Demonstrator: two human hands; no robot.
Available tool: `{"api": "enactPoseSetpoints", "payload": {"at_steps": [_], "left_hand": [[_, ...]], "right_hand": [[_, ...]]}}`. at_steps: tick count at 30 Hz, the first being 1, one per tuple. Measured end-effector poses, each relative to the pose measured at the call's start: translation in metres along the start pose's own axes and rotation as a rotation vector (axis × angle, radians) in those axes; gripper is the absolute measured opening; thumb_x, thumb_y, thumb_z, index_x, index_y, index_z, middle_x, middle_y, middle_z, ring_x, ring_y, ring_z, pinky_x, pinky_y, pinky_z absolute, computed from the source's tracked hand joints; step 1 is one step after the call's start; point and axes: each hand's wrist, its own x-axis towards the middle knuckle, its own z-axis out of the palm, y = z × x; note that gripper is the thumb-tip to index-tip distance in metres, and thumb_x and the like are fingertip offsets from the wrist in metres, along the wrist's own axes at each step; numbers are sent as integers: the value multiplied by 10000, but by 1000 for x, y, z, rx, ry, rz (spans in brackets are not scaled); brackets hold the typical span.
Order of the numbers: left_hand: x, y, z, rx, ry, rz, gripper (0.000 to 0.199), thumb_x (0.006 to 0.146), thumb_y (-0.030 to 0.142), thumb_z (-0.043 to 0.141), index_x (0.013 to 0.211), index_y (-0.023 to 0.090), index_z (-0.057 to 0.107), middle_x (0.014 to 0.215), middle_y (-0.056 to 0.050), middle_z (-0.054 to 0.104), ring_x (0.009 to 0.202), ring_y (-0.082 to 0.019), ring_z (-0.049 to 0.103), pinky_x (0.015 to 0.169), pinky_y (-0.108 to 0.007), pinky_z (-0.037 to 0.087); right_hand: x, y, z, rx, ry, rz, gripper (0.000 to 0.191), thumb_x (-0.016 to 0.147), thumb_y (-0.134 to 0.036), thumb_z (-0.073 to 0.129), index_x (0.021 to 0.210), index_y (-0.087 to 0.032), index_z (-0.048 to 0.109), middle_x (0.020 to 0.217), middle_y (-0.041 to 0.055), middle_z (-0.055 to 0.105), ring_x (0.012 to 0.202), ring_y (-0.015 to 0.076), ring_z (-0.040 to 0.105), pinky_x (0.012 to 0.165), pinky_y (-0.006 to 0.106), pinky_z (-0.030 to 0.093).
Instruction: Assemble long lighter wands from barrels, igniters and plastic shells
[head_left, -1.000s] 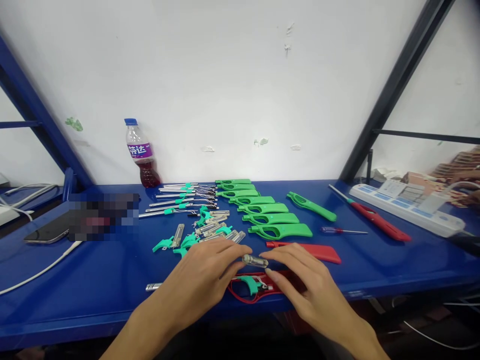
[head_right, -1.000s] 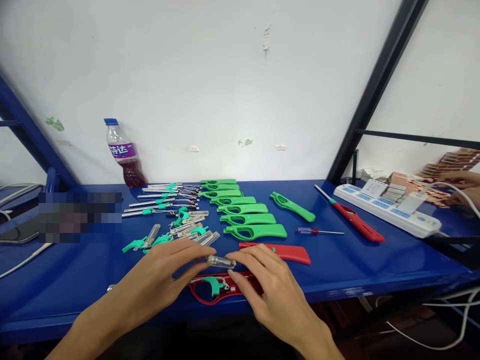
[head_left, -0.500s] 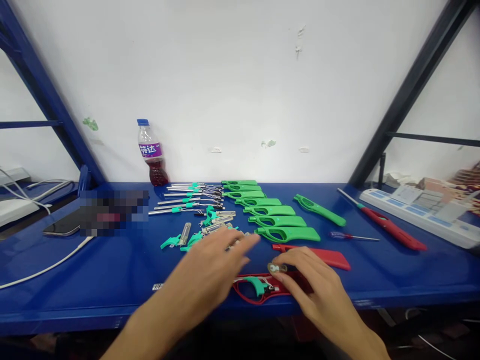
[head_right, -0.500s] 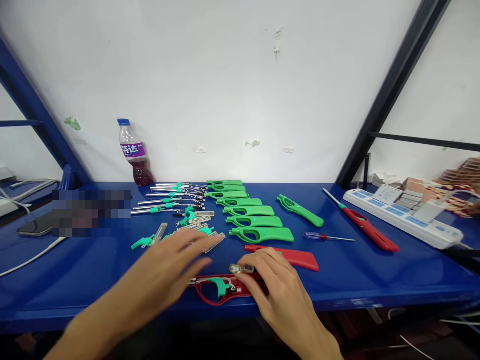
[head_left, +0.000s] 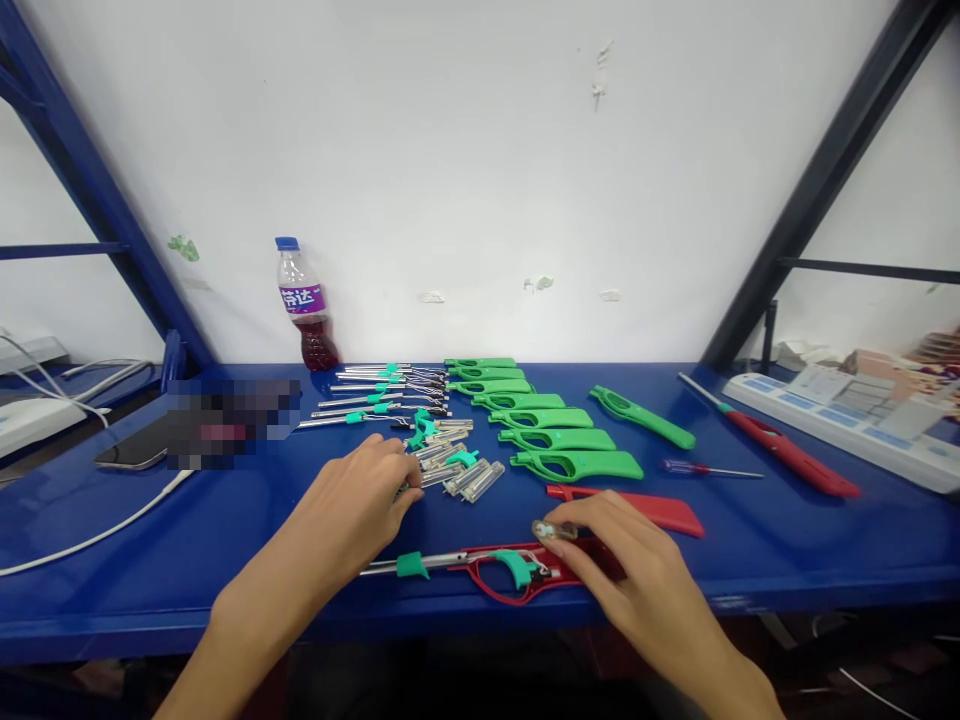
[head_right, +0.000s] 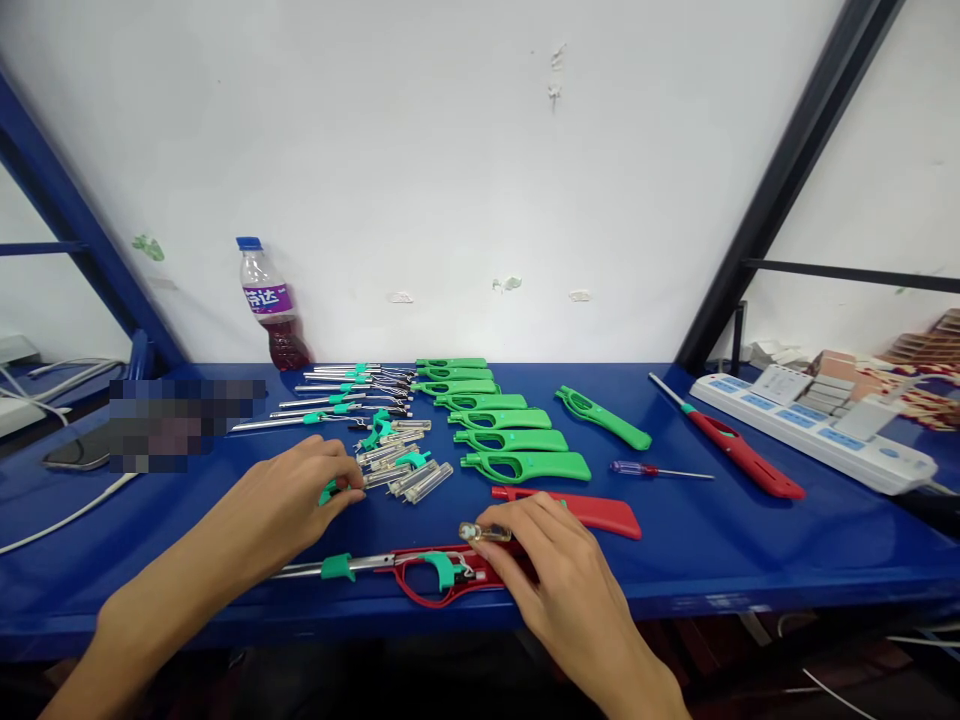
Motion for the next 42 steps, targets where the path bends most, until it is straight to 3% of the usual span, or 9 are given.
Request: {"api": "enactPoseSetpoints", "payload": {"at_steps": [20,30,36,42], "left_hand": [[1,9,-3,105,-88,-27,230,1054,138,527,980,200,736,1111,-87,727,1044,-265,699,758,-333,484],[1,13,-3,218,-98,9,317,1044,64,415,1039,167,715,1139,-121,713,1032,-307,712,757,-373,522],[0,14,1,273,-80,27,317,1043,70,399,1052,168,699,1140,-134,699,1027,-334,707,723,-383,522],[0,16,3,286,-55,31,333,1048,66,378,1061,151,700,1114,-144,694,980,-317,713,658,-338,475]], "right_hand": [[-2,4,8,-94,88,45,82,1066,-317,652,1142,-289,640,1022,-3,754,893,202,698,901,373,526],[-1,4,7,-137,141,92,84,1056,-336,648,1118,-290,681,995,6,773,856,219,714,743,334,563],[1,3,8,-135,160,84,70,1048,-308,663,1108,-283,691,995,3,773,860,217,701,748,330,560],[2,-1,5,-136,362,32,109,1029,-228,692,1129,-271,677,976,-1,752,861,196,679,788,321,542]]}}
